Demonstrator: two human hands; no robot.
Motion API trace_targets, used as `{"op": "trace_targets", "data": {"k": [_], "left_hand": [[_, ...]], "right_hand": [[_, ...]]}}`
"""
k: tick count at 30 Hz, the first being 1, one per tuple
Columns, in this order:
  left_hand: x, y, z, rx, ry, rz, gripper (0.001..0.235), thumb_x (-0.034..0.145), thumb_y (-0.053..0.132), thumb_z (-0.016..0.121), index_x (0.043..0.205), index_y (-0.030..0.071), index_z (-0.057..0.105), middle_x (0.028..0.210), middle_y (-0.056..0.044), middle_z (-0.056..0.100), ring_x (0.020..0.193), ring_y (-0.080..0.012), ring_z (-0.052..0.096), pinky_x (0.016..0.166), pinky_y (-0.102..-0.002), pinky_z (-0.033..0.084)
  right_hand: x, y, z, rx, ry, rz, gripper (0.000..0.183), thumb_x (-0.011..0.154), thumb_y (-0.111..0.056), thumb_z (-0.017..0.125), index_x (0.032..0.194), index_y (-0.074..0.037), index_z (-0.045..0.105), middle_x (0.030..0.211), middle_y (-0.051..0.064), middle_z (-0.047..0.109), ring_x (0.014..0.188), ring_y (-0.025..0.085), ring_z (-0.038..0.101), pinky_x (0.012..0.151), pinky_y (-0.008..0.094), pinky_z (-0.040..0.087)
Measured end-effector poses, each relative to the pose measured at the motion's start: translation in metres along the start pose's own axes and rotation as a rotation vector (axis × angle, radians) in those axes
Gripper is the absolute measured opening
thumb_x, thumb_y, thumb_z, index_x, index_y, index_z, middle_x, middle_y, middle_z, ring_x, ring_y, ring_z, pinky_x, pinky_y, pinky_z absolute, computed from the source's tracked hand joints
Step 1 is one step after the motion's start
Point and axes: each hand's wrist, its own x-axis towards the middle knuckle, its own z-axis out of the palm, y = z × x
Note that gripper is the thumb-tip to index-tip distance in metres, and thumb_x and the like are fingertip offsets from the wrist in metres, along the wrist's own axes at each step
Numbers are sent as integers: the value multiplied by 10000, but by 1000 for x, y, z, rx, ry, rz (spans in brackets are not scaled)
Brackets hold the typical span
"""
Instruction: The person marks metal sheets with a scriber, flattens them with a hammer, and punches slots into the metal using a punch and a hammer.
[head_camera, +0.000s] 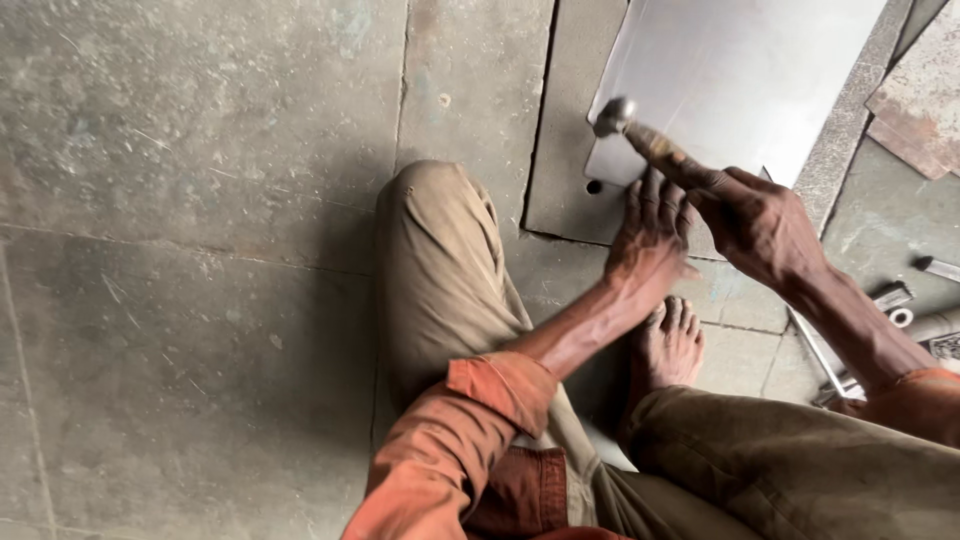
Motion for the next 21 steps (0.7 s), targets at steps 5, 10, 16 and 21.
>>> {"op": "trace_targets", "data": {"k": [5,10,16,21], "left_hand": [[4,1,8,-108,-41,34,1169,776,816,560,1519,-61,346,1603,-297,276,1497,-507,247,1235,-636,189],[6,8,30,-72,-113,33,1117,838,795,582,1516,-71,389,1594,-308,341,1517,-526,239,1241,-639,189],[14,7,36,-119,-75,44,1152,755,764,647,1527,-46,376,1594,-329,281,1472,-520,254,1240,-646,177],[-2,-7,-9,-147,-50,81,1085,748,661,703,1515,-37,386,1586,-321,266,1483,-521,221,1199,-619,183]], "right_hand": [[10,-16,-5,10,21,-64,284,1105,-189,528,1357,-238,649,939,137,704,424,100,439,332,283,368],[5,-13,-8,110,-76,25,330,1069,-191,504,1369,-255,625,974,90,704,392,131,404,275,277,363],[3,18,3,-207,-99,-154,250,1105,-260,491,1300,-266,648,999,27,707,508,111,450,422,279,377],[-9,23,-3,16,50,-170,321,1019,-275,517,1327,-280,607,1096,71,745,614,142,598,446,277,509]]}}
